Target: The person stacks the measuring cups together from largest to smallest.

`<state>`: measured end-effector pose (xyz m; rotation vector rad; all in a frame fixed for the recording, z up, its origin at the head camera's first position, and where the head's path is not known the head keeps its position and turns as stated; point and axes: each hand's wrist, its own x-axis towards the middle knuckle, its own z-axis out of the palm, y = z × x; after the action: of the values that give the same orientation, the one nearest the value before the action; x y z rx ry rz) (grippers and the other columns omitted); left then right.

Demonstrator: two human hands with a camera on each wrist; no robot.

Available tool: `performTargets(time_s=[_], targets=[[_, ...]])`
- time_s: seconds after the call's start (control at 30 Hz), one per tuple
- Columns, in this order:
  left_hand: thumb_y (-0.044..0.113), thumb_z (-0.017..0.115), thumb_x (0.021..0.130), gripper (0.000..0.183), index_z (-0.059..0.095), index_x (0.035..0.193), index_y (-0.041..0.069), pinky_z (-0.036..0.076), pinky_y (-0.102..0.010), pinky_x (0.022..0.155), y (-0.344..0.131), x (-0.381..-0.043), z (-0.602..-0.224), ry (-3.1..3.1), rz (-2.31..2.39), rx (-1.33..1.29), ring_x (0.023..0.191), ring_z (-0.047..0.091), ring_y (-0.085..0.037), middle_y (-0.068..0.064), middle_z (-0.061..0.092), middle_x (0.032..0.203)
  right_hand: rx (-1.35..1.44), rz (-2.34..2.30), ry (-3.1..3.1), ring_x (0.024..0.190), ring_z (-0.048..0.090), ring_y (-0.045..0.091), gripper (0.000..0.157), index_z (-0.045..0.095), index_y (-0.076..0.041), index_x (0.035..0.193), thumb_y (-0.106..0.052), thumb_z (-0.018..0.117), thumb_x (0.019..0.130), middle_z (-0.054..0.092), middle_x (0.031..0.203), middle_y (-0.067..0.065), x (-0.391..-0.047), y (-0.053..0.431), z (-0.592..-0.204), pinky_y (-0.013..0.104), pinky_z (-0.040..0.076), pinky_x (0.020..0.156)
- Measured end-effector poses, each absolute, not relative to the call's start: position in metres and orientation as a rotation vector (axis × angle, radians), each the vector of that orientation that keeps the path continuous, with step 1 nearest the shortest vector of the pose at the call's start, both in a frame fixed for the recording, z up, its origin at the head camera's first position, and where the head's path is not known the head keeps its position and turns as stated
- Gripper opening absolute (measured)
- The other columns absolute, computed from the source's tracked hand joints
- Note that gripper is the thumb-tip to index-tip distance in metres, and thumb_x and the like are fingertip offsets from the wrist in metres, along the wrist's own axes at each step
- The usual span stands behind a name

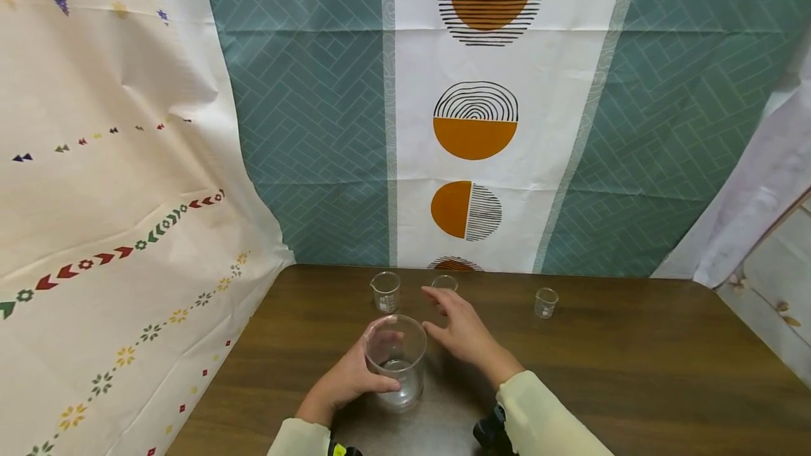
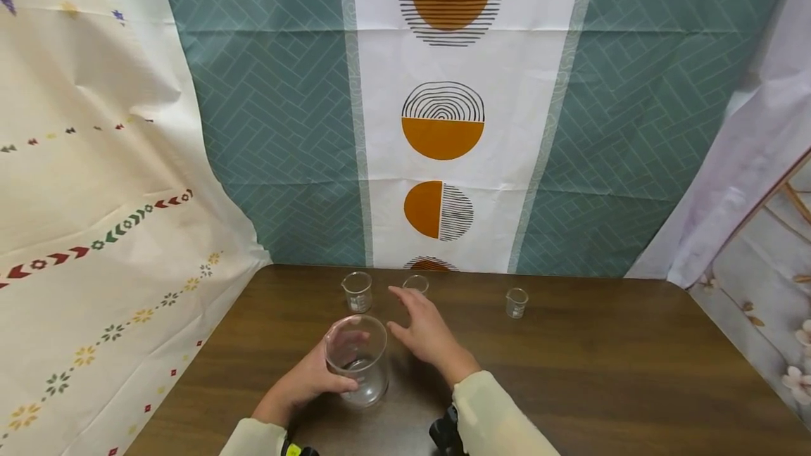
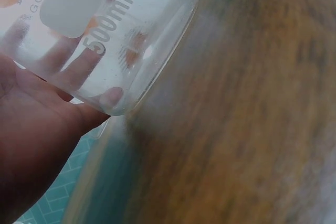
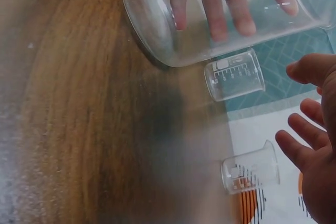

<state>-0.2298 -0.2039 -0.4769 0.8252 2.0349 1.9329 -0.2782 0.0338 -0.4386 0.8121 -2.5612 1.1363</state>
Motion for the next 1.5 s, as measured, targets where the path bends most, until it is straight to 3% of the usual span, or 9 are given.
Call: performTargets(time_s=[0.27, 0.47, 0.8, 1.07, 1.5], targets=[[0.009, 0.083, 0.074, 0.095, 0.024, 0.147, 0.014, 0.038, -0.024, 0.107, -0.203, -0.232, -0.478, 2.021, 1.947, 0.827, 0.136, 0.039, -0.042, -0.025, 0.042, 0.144, 0.774, 1.122, -2.584, 0.102, 0.063, 0.028, 0.064, 0.050, -0.013, 0.139, -0.014, 0.077, 0.082, 0.060, 0.122, 0.007, -0.287, 0.029, -0.435, 0.043, 0.053, 0.089], [0.004, 0.082, 0.074, 0.095, 0.021, 0.147, 0.006, 0.038, -0.024, 0.107, -0.203, -0.229, -0.485, 1.948, 1.984, 0.899, 0.134, 0.038, -0.045, -0.035, 0.036, 0.143, 0.787, 1.127, -2.608, 0.105, 0.063, 0.028, 0.063, 0.049, -0.012, 0.140, -0.016, 0.076, 0.083, 0.059, 0.127, 0.010, -0.290, 0.025, -0.436, 0.044, 0.054, 0.089], [0.002, 0.082, 0.073, 0.095, 0.021, 0.146, 0.002, 0.038, -0.021, 0.107, -0.202, -0.226, -0.489, 1.945, 2.015, 0.908, 0.132, 0.045, -0.033, -0.037, 0.038, 0.140, 0.794, 1.123, -2.589, 0.106, 0.062, 0.026, 0.063, 0.049, -0.012, 0.140, -0.016, 0.076, 0.083, 0.059, 0.127, 0.010, -0.295, 0.021, -0.436, 0.042, 0.054, 0.088], [0.006, 0.082, 0.074, 0.095, 0.022, 0.147, 0.009, 0.037, -0.023, 0.108, -0.205, -0.225, -0.488, 1.969, 1.979, 0.858, 0.134, 0.039, -0.042, -0.031, 0.039, 0.143, 0.817, 1.068, -2.616, 0.108, 0.061, 0.028, 0.063, 0.049, -0.011, 0.140, -0.020, 0.076, 0.083, 0.058, 0.129, 0.011, -0.306, 0.016, -0.438, 0.044, 0.053, 0.089], [0.004, 0.082, 0.073, 0.096, 0.022, 0.147, 0.009, 0.036, -0.022, 0.109, -0.203, -0.229, -0.482, 1.954, 1.990, 0.854, 0.136, 0.038, -0.040, -0.030, 0.039, 0.143, 0.799, 1.020, -2.646, 0.109, 0.061, 0.027, 0.063, 0.050, -0.011, 0.140, -0.021, 0.076, 0.084, 0.056, 0.134, 0.009, -0.319, 0.012, -0.426, 0.043, 0.052, 0.092]])
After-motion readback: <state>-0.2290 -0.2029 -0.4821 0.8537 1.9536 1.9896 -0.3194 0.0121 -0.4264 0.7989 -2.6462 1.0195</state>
